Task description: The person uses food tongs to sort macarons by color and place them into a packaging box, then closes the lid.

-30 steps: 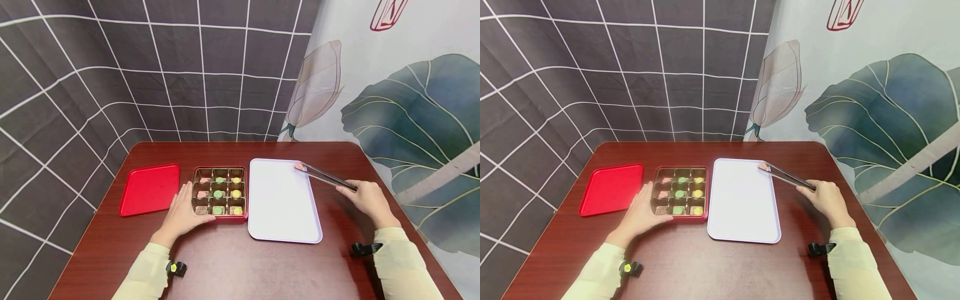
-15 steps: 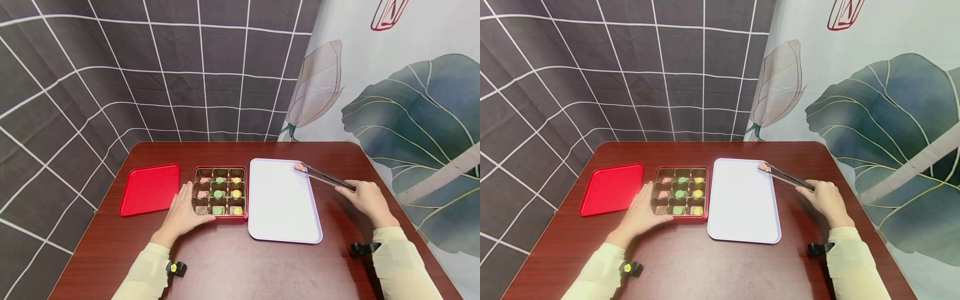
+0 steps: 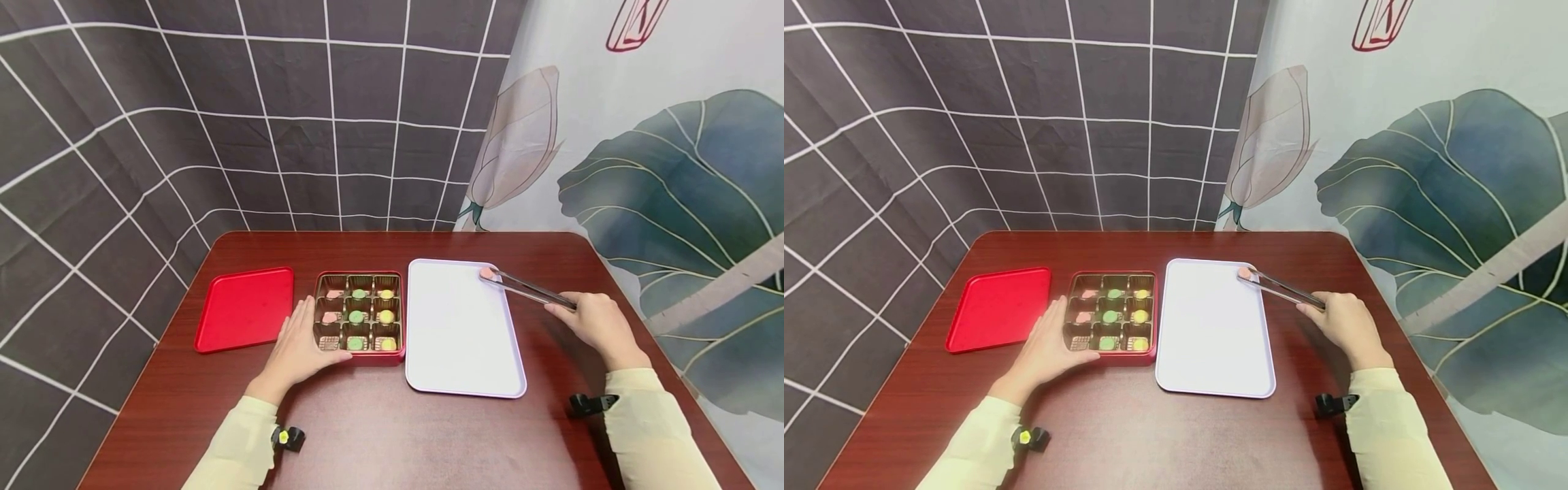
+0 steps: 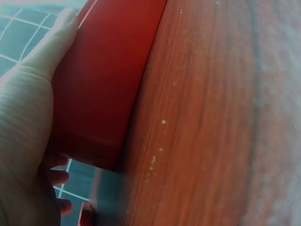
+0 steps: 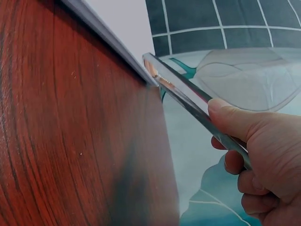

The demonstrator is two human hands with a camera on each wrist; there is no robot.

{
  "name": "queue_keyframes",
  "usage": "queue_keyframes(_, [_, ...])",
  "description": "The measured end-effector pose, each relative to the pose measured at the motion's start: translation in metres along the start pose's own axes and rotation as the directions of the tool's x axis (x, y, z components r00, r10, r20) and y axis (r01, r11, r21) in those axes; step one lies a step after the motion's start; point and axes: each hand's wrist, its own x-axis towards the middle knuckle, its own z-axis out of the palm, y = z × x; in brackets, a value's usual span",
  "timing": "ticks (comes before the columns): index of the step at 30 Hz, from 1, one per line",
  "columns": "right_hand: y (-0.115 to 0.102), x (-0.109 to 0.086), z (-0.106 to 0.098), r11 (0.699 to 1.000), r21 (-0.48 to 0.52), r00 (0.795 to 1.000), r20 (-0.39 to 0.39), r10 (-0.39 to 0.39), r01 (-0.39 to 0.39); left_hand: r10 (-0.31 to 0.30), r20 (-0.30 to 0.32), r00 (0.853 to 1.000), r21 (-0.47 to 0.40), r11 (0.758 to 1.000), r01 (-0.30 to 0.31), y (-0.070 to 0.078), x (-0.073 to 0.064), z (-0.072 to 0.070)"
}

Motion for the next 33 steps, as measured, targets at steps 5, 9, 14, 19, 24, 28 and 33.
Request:
queue_keyframes(5, [-0.0003, 0.0006, 0.0, 1.0, 0.004, 1.0, 0.007, 0.002, -0.002, 0.002, -0.003, 1.0, 0.002, 1.0, -0.002, 0.001, -0.0008, -0.0007])
queue_keyframes(9, [0.0006, -0.0001, 0.001, 1.0, 0.009, 1.0, 0.006, 0.01, -0.01, 0.003, -0.007, 1.0, 0.001, 1.0, -0.003, 0.0015, -0.0008, -0.0007])
queue_keyframes(14, [0.0009, -0.0008, 0.0029, 1.0, 0.015, 1.0, 0.011, 0.022, -0.023, 0.004, -0.012, 1.0, 0.0, 1.0, -0.004, 0.0011, -0.0004, -0.0002])
queue_keyframes(19, [-0.0012, -0.0008, 0.004, 0.999, 0.027, 0.999, 0.027, 0.038, -0.039, -0.002, -0.003, 1.0, 0.006, 1.0, 0.002, 0.0002, 0.0, 0.0002])
queue_keyframes(24, [-0.0022, 0.0002, 0.0048, 0.998, 0.036, 0.997, 0.052, 0.051, -0.053, -0.005, 0.003, 1.0, 0.006, 1.0, 0.005, -0.0007, 0.0002, 0.0007])
queue_keyframes(28, [-0.0023, 0.0006, 0.0062, 0.995, 0.062, 0.995, 0.076, 0.068, -0.073, -0.005, 0.003, 1.0, 0.006, 1.0, 0.005, -0.0005, 0.0002, 0.0006])
queue_keyframes(33, [-0.0037, 0.0008, 0.0086, 0.994, 0.074, 0.994, 0.075, 0.075, -0.08, -0.006, 0.008, 1.0, 0.005, 1.0, 0.006, -0.0003, 0.0008, 0.0004])
